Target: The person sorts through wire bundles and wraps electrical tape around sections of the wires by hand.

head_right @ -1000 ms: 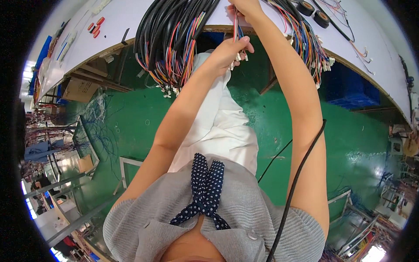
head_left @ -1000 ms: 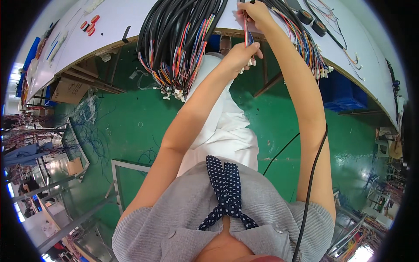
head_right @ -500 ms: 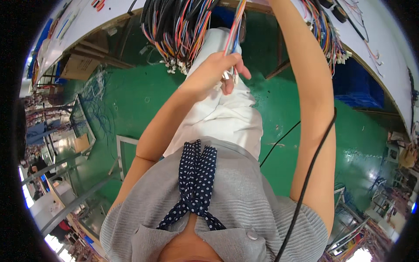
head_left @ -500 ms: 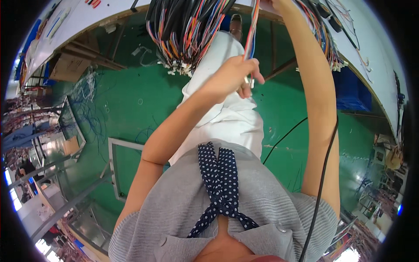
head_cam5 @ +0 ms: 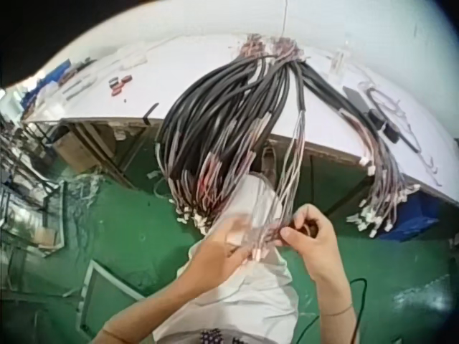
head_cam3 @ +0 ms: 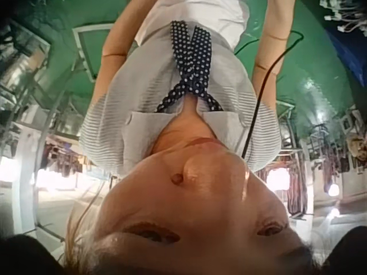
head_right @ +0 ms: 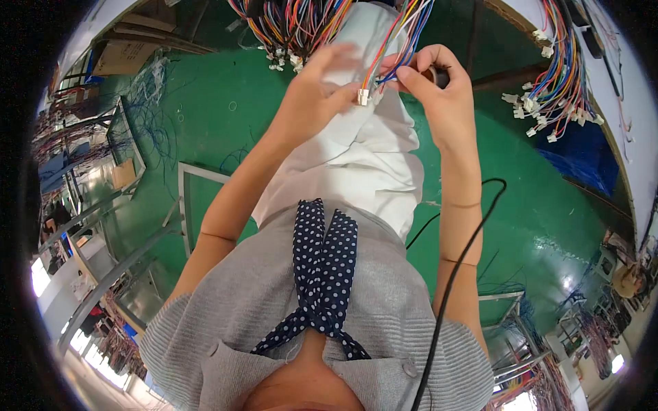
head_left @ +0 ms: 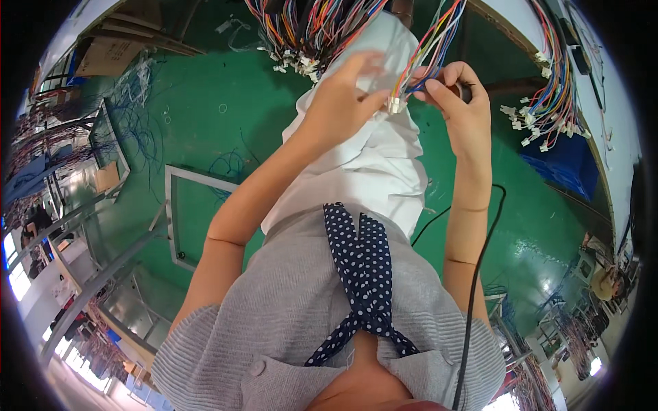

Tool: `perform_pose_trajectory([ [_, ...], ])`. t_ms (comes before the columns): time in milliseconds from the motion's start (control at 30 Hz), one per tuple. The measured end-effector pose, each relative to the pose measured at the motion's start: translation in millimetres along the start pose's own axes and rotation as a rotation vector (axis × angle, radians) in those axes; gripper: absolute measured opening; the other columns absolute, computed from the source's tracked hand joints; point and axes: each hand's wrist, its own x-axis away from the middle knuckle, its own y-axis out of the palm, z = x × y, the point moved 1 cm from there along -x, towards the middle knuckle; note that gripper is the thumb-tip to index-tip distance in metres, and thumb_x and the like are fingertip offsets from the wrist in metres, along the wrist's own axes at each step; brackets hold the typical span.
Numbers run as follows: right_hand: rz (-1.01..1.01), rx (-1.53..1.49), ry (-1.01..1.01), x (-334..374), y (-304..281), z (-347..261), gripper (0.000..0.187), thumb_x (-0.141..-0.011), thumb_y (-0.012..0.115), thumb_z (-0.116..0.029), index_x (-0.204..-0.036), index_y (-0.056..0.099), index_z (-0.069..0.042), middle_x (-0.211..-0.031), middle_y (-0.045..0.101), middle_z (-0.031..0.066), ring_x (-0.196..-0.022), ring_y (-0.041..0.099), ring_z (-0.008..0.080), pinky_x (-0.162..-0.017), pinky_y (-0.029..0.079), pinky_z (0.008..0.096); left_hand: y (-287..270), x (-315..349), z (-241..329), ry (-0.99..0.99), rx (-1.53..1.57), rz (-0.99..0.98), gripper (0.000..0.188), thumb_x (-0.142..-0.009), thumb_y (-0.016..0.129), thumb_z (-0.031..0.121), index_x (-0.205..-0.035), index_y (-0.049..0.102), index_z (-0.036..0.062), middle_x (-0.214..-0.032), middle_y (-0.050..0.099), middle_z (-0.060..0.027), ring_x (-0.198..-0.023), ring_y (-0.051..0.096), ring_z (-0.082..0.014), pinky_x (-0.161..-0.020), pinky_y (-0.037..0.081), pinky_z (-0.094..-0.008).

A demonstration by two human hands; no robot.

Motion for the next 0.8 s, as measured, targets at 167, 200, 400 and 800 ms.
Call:
perform_pose_trajectory([
  [167, 0.057, 0.022, -0.043, 9.2, 10.7, 0.7, 0.019, -0.085, 0.061, 0.006, -0.084, 0.045, -0.003, -0.095, 0.066, 0.0143, -0.084, 0.065, 0.0145, -0.074, 0.056, 0.0267, 3.4, 1.7, 5.8, 0.927, -0.686, 0.645, 0.044, -0.074, 0.067, -0.003, -0.116, 0.056, 0.0029, -0.102, 0.062, -0.0112, -0.097, 0.059, -0.0196, -0.079, 0.048, -0.0307],
  [200, 0.101, 0.060, -0.057, 9.6, 11.1, 1.5, 0.019, -0.085, 0.061, 0.007, -0.084, 0.045, -0.003, -0.093, 0.065, 0.0124, -0.083, 0.064, 0.0133, -0.073, 0.055, 0.0257, 8.3, 10.1, 13.8, 1.068, -0.752, 0.575, 0.042, -0.073, 0.069, -0.004, -0.112, 0.057, 0.0030, -0.102, 0.063, -0.0099, -0.096, 0.059, -0.0193, -0.078, 0.047, -0.0303],
  [400, -0.013, 0.309, -0.138, 14.7, 12.8, -12.6, 0.024, -0.080, 0.067, 0.007, -0.086, 0.047, -0.004, -0.090, 0.063, 0.0062, -0.082, 0.060, 0.0081, -0.070, 0.048, 0.0210, 9.9, 1.7, 12.5, 0.432, -0.464, 0.231, 0.038, -0.070, 0.078, 0.005, -0.104, 0.060, 0.0066, -0.093, 0.063, -0.0017, -0.075, 0.055, -0.0080, -0.072, 0.041, -0.0210],
  [800, -0.041, 0.251, -0.103, 12.9, 1.4, -8.7, 0.026, -0.079, 0.070, 0.004, -0.087, 0.047, -0.005, -0.089, 0.062, 0.0038, -0.076, 0.056, 0.0050, -0.068, 0.045, 0.0188, 8.5, 0.0, 29.1, 0.850, -0.764, 0.237, 0.037, -0.072, 0.078, 0.010, -0.107, 0.066, 0.0104, -0.089, 0.061, -0.0032, -0.080, 0.058, -0.0200, -0.076, 0.046, -0.0300],
])
